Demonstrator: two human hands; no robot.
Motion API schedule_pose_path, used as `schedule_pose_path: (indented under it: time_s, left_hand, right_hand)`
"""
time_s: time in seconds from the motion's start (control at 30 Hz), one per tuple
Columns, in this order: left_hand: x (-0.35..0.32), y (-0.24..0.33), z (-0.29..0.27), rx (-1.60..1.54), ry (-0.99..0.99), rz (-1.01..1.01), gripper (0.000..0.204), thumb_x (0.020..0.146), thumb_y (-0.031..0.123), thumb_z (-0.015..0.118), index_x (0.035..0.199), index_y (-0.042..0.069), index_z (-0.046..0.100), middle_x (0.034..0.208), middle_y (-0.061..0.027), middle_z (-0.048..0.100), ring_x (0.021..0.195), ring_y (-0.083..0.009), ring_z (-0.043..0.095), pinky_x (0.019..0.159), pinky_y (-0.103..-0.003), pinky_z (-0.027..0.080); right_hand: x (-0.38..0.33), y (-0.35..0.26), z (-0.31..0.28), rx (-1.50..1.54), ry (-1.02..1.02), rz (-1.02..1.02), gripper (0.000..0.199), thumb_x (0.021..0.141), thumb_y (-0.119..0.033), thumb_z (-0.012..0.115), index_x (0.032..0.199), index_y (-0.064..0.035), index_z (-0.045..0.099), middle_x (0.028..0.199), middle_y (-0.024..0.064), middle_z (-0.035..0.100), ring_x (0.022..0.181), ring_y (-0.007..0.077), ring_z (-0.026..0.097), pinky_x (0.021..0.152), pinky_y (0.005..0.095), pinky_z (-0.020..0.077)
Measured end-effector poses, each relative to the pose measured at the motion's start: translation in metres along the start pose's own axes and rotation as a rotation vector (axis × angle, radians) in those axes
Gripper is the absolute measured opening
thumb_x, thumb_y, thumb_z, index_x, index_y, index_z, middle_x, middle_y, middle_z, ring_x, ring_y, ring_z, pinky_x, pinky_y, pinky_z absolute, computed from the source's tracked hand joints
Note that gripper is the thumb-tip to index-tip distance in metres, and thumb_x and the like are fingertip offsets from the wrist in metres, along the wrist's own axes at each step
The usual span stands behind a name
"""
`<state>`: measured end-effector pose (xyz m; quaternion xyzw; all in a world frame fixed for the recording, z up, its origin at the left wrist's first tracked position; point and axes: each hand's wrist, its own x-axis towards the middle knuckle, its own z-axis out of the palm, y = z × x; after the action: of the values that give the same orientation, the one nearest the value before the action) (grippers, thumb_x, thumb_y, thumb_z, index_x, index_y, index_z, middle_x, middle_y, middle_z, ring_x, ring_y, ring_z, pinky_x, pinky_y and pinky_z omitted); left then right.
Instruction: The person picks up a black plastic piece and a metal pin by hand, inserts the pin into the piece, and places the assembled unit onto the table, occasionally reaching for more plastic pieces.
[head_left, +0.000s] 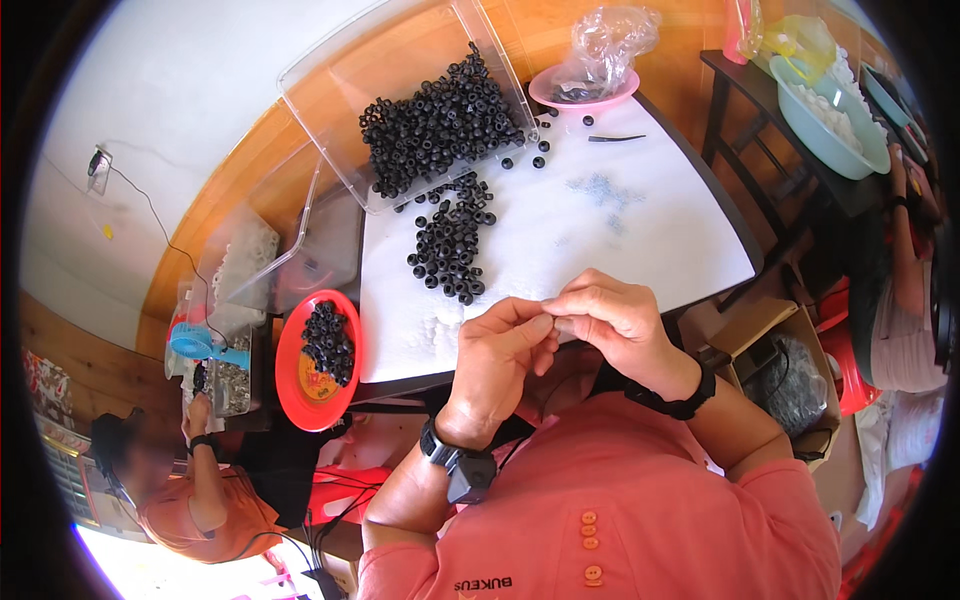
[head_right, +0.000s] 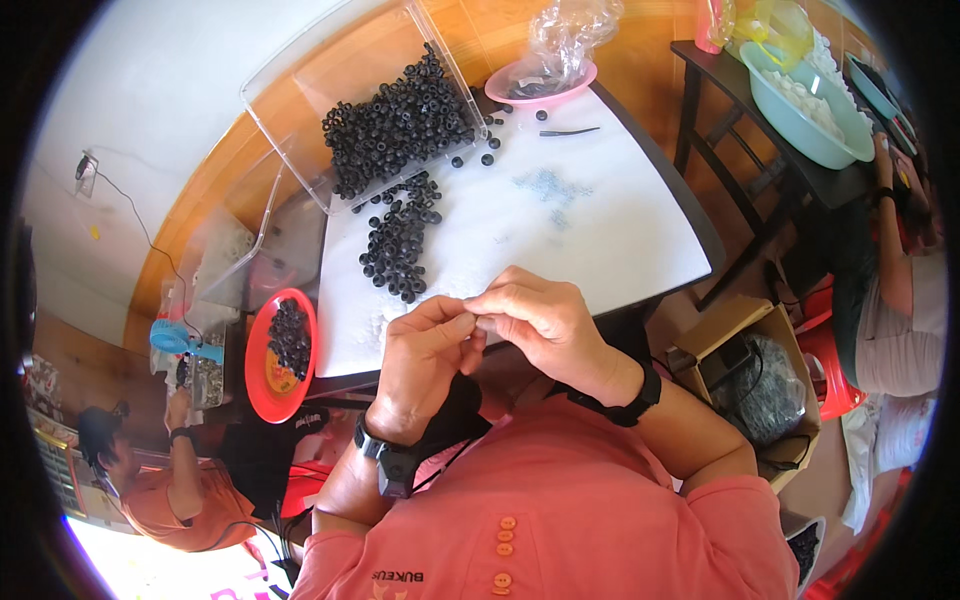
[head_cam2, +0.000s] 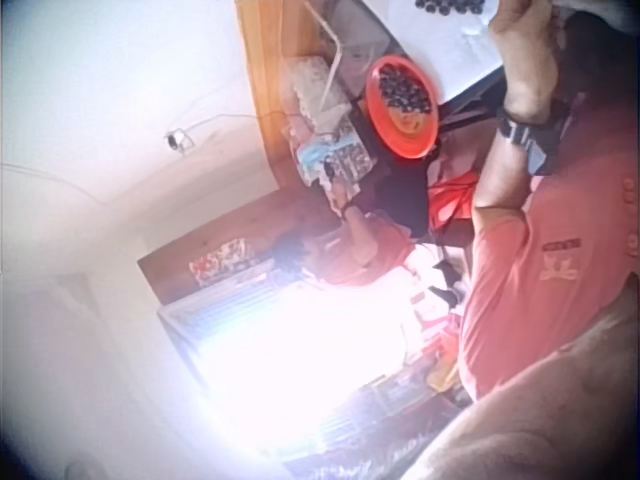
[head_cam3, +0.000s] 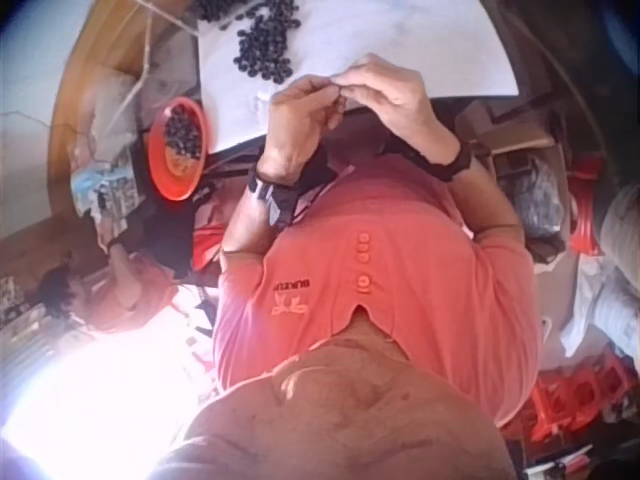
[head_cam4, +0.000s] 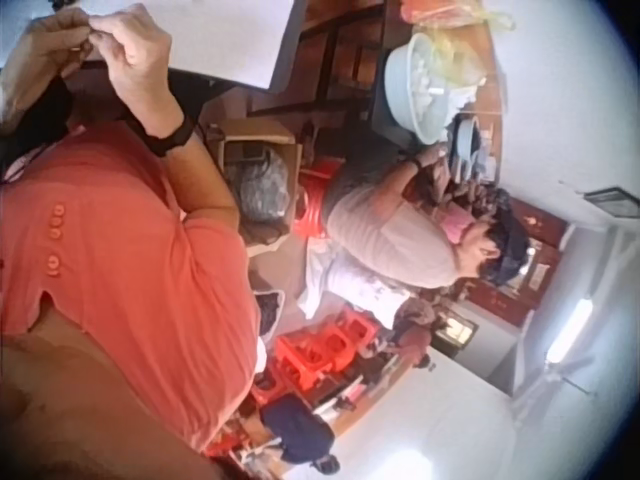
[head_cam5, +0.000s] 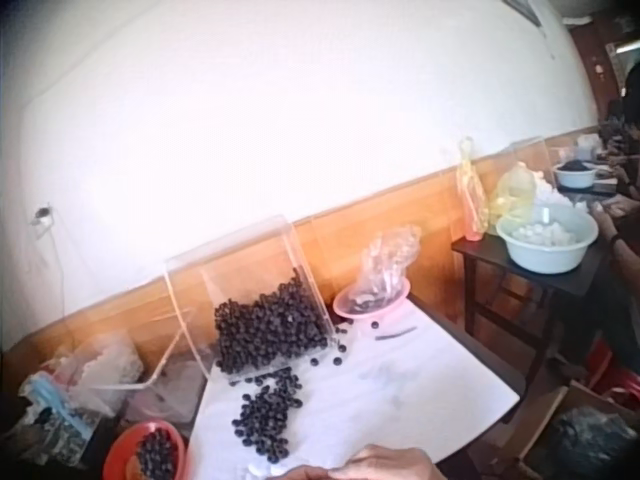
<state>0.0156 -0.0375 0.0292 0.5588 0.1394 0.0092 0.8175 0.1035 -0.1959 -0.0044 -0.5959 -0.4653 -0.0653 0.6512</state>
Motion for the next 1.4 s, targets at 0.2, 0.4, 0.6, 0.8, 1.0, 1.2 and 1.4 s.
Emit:
schedule_pose_path:
  time_s: [0.2, 0.4, 0.6, 0.8, 1.0, 1.2, 1.4]
  left_hand:
    - [-0.011, -0.001, -0.013, -0.184, 0.055, -0.031, 0.014, 0.095, 0.001, 0.063, 0.107, -0.006, 0.062, 0.084, -0.0104, 0.066, 0.071, -0.0172, 0.063, 0.055, -0.027, 0.048]
    - [-0.01, 0.005, -0.048, 0.603, 0.41, 0.388, 0.003, 0.083, 0.004, 0.072, 0.086, 0.003, 0.071, 0.086, -0.005, 0.066, 0.07, -0.0155, 0.059, 0.057, -0.025, 0.043]
    - [0.017, 0.004, -0.067, 1.302, 0.392, 0.754, 0.017, 0.074, 0.003, 0.075, 0.09, 0.002, 0.068, 0.087, -0.01, 0.06, 0.086, -0.0293, 0.056, 0.073, -0.04, 0.047]
    - [0.032, 0.002, -0.075, 1.472, 0.488, 0.814, 0.014, 0.076, 0.005, 0.074, 0.086, 0.002, 0.064, 0.08, -0.0098, 0.059, 0.079, -0.0267, 0.057, 0.067, -0.038, 0.046]
    - [0.018, 0.009, -0.085, 1.403, 0.439, 0.786, 0.009, 0.075, 0.0, 0.07, 0.08, 0.001, 0.063, 0.078, -0.0105, 0.058, 0.076, -0.027, 0.058, 0.065, -0.038, 0.046]
    - [0.023, 0.01, -0.09, 1.37, 0.349, 0.753, 0.009, 0.077, 0.001, 0.069, 0.084, 0.001, 0.064, 0.078, -0.0114, 0.058, 0.078, -0.027, 0.058, 0.067, -0.039, 0.047]
    - [0.023, 0.007, -0.095, 1.521, 0.408, 0.9, 0.01, 0.078, 0.0, 0.069, 0.088, 0.001, 0.065, 0.079, -0.0126, 0.058, 0.078, -0.0309, 0.057, 0.069, -0.042, 0.046]
  right_hand:
    - [0.003, 0.002, 0.017, 0.099, -0.037, -0.004, 0.022, 0.083, 0.014, 0.067, 0.1, 0.0003, 0.068, 0.091, 0.0082, 0.064, 0.078, 0.0183, 0.066, 0.069, 0.0273, 0.0545]
    - [0.001, 0.011, 0.018, 0.228, 0.036, 0.317, 0.01, 0.088, 0.002, 0.071, 0.096, 0.0006, 0.065, 0.085, 0.0056, 0.065, 0.078, 0.0088, 0.064, 0.069, 0.023, 0.0519]
    - [-0.002, 0.012, 0.021, 0.227, 0.018, 0.288, 0.01, 0.089, 0.002, 0.07, 0.095, -0.0003, 0.064, 0.084, 0.0052, 0.067, 0.076, 0.0082, 0.064, 0.068, 0.0231, 0.0526]
    - [-0.001, 0.008, 0.018, 0.177, -0.018, 0.278, 0.009, 0.088, 0.007, 0.068, 0.094, 0.0018, 0.064, 0.088, 0.0049, 0.065, 0.075, 0.0088, 0.063, 0.066, 0.023, 0.0515]
    - [-0.003, 0.016, 0.02, 0.102, -0.046, 0.203, 0.013, 0.086, 0.009, 0.069, 0.095, 0.0003, 0.065, 0.089, 0.0054, 0.065, 0.073, 0.0098, 0.062, 0.065, 0.023, 0.0508]
    - [-0.004, 0.014, 0.02, 0.049, -0.033, 0.184, 0.015, 0.085, 0.009, 0.07, 0.095, -0.0007, 0.065, 0.088, 0.0053, 0.065, 0.071, 0.0096, 0.061, 0.061, 0.0229, 0.0485]
    - [-0.002, 0.009, 0.024, 0.035, -0.03, 0.186, 0.013, 0.085, 0.005, 0.072, 0.091, -0.0014, 0.063, 0.083, 0.0059, 0.063, 0.071, 0.0138, 0.064, 0.064, 0.0253, 0.0502]
